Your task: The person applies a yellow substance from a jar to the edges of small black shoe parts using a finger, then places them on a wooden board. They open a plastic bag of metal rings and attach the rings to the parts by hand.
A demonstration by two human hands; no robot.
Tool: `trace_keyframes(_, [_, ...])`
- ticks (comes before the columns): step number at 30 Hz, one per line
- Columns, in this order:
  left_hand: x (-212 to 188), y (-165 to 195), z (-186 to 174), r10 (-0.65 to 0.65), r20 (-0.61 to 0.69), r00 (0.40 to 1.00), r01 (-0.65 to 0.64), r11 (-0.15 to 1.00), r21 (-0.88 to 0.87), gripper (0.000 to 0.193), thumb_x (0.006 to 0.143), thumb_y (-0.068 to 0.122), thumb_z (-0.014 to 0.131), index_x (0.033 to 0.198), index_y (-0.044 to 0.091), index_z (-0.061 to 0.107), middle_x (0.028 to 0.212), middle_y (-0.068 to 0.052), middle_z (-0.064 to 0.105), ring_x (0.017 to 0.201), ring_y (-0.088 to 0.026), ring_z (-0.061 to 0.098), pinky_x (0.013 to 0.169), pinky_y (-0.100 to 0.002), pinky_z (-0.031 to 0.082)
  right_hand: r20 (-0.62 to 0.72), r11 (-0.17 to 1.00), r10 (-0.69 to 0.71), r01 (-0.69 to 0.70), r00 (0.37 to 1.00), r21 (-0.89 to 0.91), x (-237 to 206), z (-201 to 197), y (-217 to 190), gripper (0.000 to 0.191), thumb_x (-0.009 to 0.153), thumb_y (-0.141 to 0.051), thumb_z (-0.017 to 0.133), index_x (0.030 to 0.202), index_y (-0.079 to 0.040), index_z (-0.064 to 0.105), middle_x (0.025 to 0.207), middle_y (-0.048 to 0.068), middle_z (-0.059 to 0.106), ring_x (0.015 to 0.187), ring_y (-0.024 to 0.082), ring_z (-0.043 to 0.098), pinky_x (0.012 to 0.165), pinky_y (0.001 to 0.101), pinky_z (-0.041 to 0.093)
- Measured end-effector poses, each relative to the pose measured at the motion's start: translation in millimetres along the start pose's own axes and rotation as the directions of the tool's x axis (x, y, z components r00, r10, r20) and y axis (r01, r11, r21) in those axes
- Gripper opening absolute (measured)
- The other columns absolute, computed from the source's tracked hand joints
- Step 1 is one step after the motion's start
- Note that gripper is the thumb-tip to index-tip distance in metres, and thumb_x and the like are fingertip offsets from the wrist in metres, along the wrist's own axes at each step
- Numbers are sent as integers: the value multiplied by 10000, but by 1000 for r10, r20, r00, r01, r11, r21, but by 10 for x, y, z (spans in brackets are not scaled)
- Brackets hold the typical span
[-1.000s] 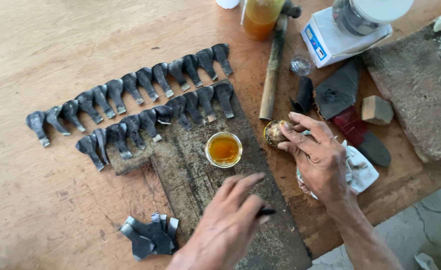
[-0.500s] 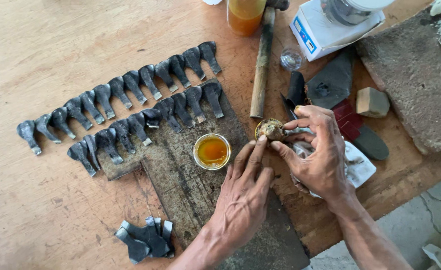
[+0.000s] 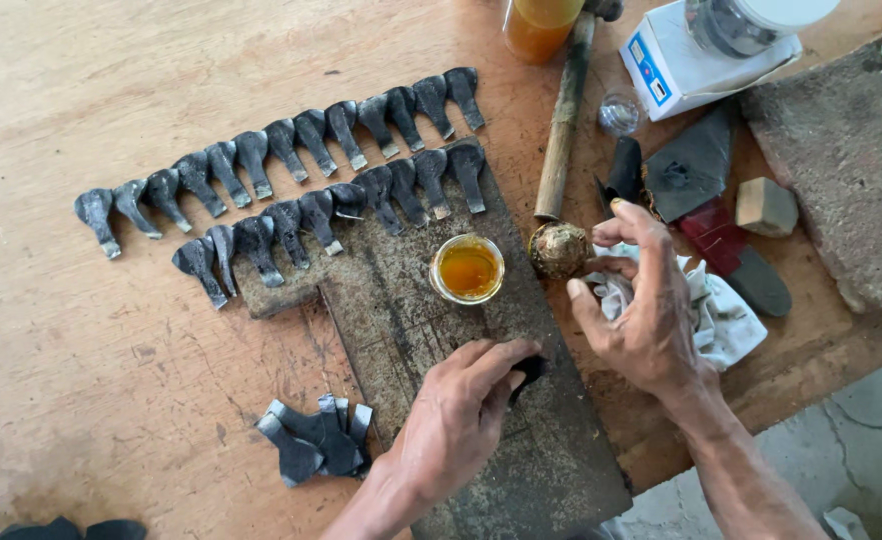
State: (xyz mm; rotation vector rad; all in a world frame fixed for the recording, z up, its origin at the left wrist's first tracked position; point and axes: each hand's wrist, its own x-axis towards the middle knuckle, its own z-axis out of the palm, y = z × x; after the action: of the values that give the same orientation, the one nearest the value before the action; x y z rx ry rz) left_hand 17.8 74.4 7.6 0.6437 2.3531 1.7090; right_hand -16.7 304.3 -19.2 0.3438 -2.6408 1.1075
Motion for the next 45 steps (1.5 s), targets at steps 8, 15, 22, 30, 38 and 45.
trace_keyframes(8, [-138,-145,-188,-212,-17,977,212,977,34,258,879,61,719,1136,55,701,1039,-116,718,862,-246,734,722,-340,653,11,953,-101,100,995,-287,99,-88,-211,813,851,-362,825,1510,-104,426,1375,172,308,1262,284,357,988,438,495])
trace_keyframes(15, [-190,-183,-443,-150,-109,983,163,980,118,238,855,24,727,1090,57,745,992,-116,733,840,-251,738,721,-369,608,419,856,-222,382,880,-349,427,-340,-791,582,701,-487,827,1206,-211,742,1465,102,322,1318,345,271,1145,495,326])
trace_keyframes(22, [-159,-283,-542,-159,-160,974,171,983,64,210,812,31,771,1019,64,759,889,-80,744,774,-216,747,685,-336,592,651,841,-85,404,754,-359,835,-158,-986,587,700,-454,816,1218,-188,742,1512,84,271,1309,320,242,1160,511,257])
trace_keyframes(30, [-177,-370,-525,-93,-198,976,104,993,47,230,806,7,771,1023,80,762,885,-77,744,762,-203,746,653,-323,590,780,792,69,442,622,-422,1001,27,-1128,408,769,-396,785,1094,-155,728,1487,79,251,1348,300,208,1208,494,178])
trace_keyframes(38, [-160,-426,-506,-84,-195,977,99,993,68,207,811,20,761,1007,84,771,858,-60,753,726,-181,747,630,-304,597,793,795,63,450,606,-407,1024,44,-1105,462,731,-352,814,1144,-166,723,1470,70,289,1287,278,265,1191,487,209])
trace_keyframes(45, [-122,-462,-531,-84,-174,981,98,992,75,181,834,49,740,1008,86,773,882,-63,772,722,-174,749,623,-312,591,585,833,-220,462,781,-304,830,-246,-976,389,690,-342,850,974,-95,753,1442,77,383,1295,290,333,1172,451,301])
